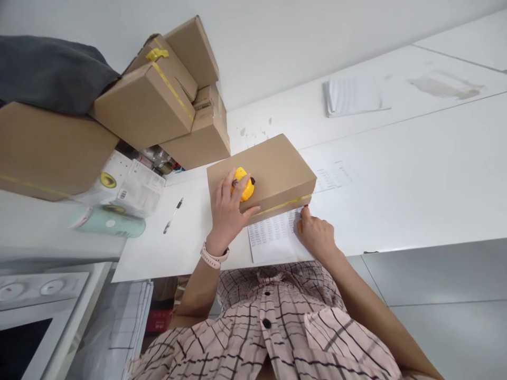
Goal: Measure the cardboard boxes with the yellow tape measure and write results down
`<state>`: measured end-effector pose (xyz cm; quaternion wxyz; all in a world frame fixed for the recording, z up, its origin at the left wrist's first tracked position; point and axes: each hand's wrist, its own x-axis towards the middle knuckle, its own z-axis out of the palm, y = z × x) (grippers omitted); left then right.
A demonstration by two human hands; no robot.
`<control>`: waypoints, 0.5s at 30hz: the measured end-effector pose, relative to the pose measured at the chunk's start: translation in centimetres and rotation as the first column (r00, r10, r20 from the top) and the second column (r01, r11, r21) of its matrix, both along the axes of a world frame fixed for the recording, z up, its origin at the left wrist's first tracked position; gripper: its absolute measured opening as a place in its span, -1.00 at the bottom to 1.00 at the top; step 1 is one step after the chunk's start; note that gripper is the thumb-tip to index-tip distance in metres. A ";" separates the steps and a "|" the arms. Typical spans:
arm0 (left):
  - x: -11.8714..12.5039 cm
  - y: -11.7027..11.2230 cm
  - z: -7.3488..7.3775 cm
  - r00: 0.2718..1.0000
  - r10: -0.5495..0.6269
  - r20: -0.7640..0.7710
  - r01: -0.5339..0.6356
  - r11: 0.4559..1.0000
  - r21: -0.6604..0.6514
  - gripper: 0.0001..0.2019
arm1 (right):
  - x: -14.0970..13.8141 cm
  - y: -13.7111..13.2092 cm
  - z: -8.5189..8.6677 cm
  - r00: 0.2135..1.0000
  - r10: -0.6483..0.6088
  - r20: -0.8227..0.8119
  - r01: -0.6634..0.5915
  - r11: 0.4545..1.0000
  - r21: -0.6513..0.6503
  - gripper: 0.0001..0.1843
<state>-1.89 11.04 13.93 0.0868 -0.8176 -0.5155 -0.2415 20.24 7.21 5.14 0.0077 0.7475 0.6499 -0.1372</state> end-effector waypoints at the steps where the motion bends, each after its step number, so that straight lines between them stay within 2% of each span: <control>1: 0.1 -0.1 -0.2 1.000 0.008 0.014 -0.008 1.000 0.013 -0.25 | 0.1 0.0 0.0 1.000 0.003 0.000 -0.003 1.000 -0.003 -0.61; 8: 0.2 -0.5 -0.8 0.997 0.031 0.076 -0.034 0.999 0.031 -0.31 | 0.8 0.0 -0.6 0.998 -0.023 -0.066 0.026 0.999 0.040 -0.63; 10: 0.1 -0.5 -0.9 0.996 0.034 0.080 -0.038 0.998 0.046 -0.33 | 1.2 -0.1 -1.1 0.993 -0.042 -0.107 0.052 0.994 0.097 -0.61; 12: 0.1 -0.5 -1.0 0.996 0.039 0.081 -0.044 0.997 0.064 -0.35 | 1.7 -0.4 -1.8 0.973 -0.070 -0.221 0.111 0.978 0.177 -0.58; 14: 0.2 -0.5 -1.1 0.996 0.041 0.080 -0.046 0.997 0.060 -0.36 | 2.3 -1.0 -2.4 0.887 -0.118 -0.447 0.240 0.944 0.228 -0.58; 15: 0.3 -0.5 -1.1 0.996 0.041 0.077 -0.045 0.998 0.050 -0.36 | 2.6 -1.5 -2.5 0.797 -0.140 -0.588 0.325 0.920 0.221 -0.60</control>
